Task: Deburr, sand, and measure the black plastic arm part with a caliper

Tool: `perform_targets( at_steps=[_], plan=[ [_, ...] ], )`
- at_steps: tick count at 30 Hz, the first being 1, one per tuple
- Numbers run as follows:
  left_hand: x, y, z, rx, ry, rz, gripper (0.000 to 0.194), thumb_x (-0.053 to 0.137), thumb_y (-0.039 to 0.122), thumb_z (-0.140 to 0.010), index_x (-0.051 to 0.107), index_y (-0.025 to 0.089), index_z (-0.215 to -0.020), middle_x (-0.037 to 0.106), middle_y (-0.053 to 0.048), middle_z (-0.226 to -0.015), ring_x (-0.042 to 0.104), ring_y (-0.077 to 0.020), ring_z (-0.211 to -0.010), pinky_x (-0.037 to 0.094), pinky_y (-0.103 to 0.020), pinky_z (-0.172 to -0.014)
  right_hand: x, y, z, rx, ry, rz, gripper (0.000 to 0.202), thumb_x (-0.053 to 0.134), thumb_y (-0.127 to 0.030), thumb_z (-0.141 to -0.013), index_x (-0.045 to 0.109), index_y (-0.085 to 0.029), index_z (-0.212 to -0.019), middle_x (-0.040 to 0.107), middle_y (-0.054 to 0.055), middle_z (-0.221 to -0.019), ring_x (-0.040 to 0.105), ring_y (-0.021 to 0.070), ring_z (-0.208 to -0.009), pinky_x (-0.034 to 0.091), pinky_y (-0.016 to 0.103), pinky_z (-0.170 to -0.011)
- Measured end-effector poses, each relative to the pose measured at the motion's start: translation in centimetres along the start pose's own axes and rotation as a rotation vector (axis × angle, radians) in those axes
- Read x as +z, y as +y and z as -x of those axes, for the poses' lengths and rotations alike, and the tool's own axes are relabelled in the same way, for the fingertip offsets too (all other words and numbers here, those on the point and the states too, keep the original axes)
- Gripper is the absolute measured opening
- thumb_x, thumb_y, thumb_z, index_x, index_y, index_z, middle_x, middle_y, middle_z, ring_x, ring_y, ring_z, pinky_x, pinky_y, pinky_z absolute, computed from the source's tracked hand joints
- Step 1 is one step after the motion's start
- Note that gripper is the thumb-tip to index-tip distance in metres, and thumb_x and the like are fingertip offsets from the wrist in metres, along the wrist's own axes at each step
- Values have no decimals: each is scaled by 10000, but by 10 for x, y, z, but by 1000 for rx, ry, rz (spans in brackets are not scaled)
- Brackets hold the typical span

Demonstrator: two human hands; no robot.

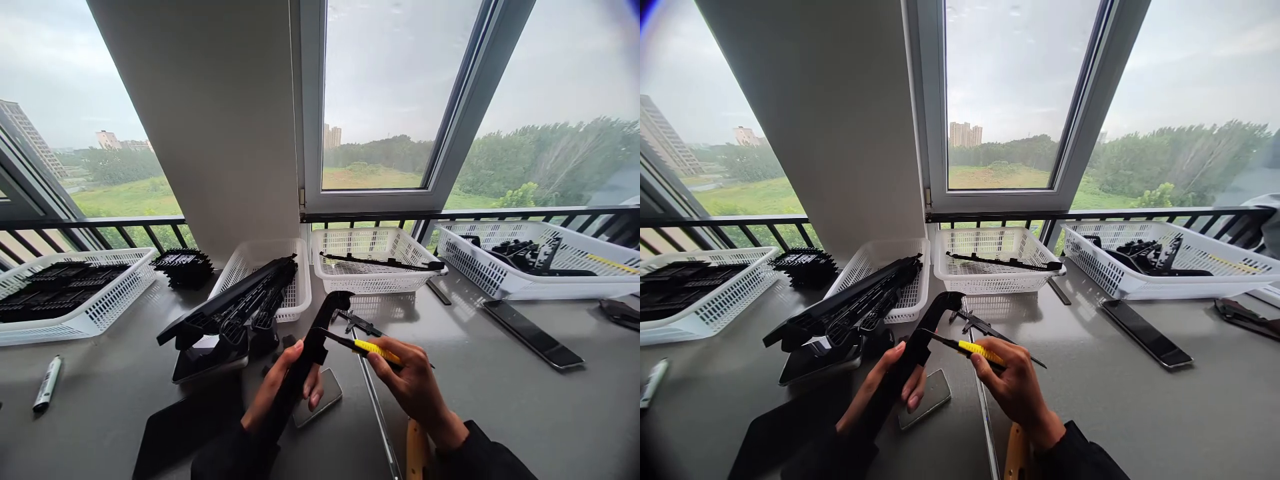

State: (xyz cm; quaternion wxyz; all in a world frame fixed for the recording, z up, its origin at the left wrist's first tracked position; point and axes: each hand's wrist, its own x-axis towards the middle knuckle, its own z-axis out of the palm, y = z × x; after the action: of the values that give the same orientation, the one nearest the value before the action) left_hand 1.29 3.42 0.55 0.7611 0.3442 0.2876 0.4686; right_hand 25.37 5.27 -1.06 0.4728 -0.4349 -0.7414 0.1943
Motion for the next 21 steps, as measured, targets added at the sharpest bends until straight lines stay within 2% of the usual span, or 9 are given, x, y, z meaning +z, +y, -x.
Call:
perform_targets(
  at_steps=[5,9,13,15,21],
  plan=[
    [0,2,3,-33,-11,2,461,673,620,-963,656,178,-836,488,62,-497,499,-129,-482,352,-271,-536,1,-1,1,-14,-23,-3,250,615,-342,-965,780,-201,-839,760,16,-726,697,179,-612,527,254,-605],
    [-8,3,3,-127,-108,-6,546,665,650,-950,628,182,-670,471,50,-443,516,-121,-419,336,-269,-487,-6,2,-1,-19,-4,33,265,601,-332,-965,757,-196,-800,701,-10,-659,623,143,-542,453,238,-550],
    [-18,4,3,-285,-196,3,523,652,651,-941,716,155,-785,469,47,-388,499,-139,-334,242,-271,-385,-14,7,-2,-48,-50,52,340,626,-382,-960,666,-199,-676,560,-37,-551,484,115,-472,355,243,-494],
    [-20,7,5,-337,-216,14,524,649,649,-943,710,156,-774,451,52,-384,470,-129,-314,202,-274,-366,-16,10,-1,-56,-60,55,389,638,-427,-969,644,-200,-653,538,-37,-545,452,110,-468,334,245,-487],
    [-14,10,8,-329,-204,-37,516,637,632,-970,706,165,-761,436,63,-394,422,-108,-309,195,-260,-369,-14,13,2,-58,-81,104,448,670,-526,-955,665,-197,-651,560,-29,-542,449,111,-466,333,248,-488]
  ],
)
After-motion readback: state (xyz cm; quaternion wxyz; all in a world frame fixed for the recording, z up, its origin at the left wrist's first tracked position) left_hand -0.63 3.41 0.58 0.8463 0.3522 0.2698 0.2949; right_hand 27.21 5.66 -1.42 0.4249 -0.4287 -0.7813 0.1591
